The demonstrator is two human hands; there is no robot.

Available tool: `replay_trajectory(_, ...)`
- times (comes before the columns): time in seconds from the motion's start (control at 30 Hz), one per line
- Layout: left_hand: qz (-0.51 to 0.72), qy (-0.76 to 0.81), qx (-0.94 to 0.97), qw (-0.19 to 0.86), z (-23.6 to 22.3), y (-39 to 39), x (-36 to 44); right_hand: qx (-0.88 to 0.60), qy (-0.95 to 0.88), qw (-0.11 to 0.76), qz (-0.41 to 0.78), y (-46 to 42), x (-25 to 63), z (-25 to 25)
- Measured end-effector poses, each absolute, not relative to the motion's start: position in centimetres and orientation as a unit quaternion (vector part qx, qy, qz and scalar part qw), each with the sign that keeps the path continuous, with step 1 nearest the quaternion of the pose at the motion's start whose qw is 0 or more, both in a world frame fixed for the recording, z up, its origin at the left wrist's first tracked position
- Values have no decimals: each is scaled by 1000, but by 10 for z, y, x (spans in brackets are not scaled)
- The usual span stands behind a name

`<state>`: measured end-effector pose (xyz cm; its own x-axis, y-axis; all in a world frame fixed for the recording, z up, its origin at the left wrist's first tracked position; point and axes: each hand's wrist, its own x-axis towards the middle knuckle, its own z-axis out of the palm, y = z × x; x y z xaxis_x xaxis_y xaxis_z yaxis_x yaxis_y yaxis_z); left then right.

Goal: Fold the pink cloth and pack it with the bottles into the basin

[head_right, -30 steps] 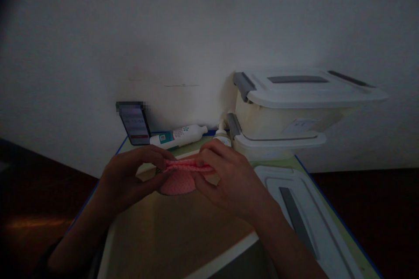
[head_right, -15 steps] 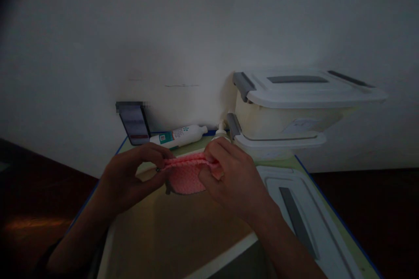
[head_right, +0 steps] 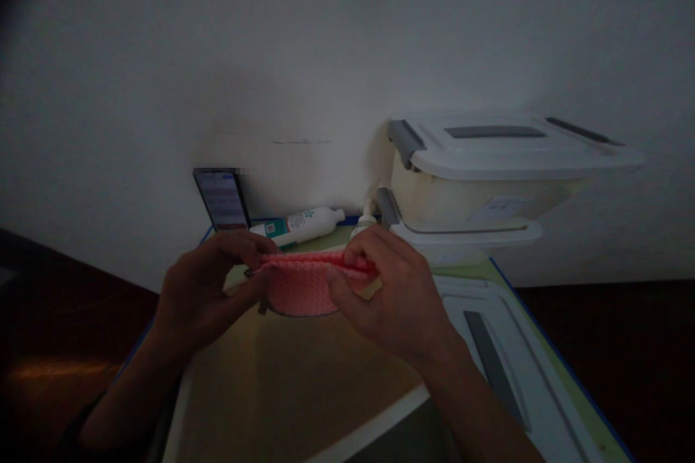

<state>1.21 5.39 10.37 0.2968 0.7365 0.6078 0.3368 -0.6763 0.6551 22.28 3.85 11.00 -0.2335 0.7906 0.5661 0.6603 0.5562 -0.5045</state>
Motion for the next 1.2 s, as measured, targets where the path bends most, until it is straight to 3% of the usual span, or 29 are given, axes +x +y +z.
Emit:
replay_trajectory(0.67,529,398,693,286,95,56,11,-468,-762,446,18,43,226,106)
replay_trajectory(1.0,525,420,697,249,98,57,11,-454,-748,484,32,41,225,108)
replay_trajectory(1.2,535,414,672,301,99,58,10,-451,-713,529,92,41,226,102)
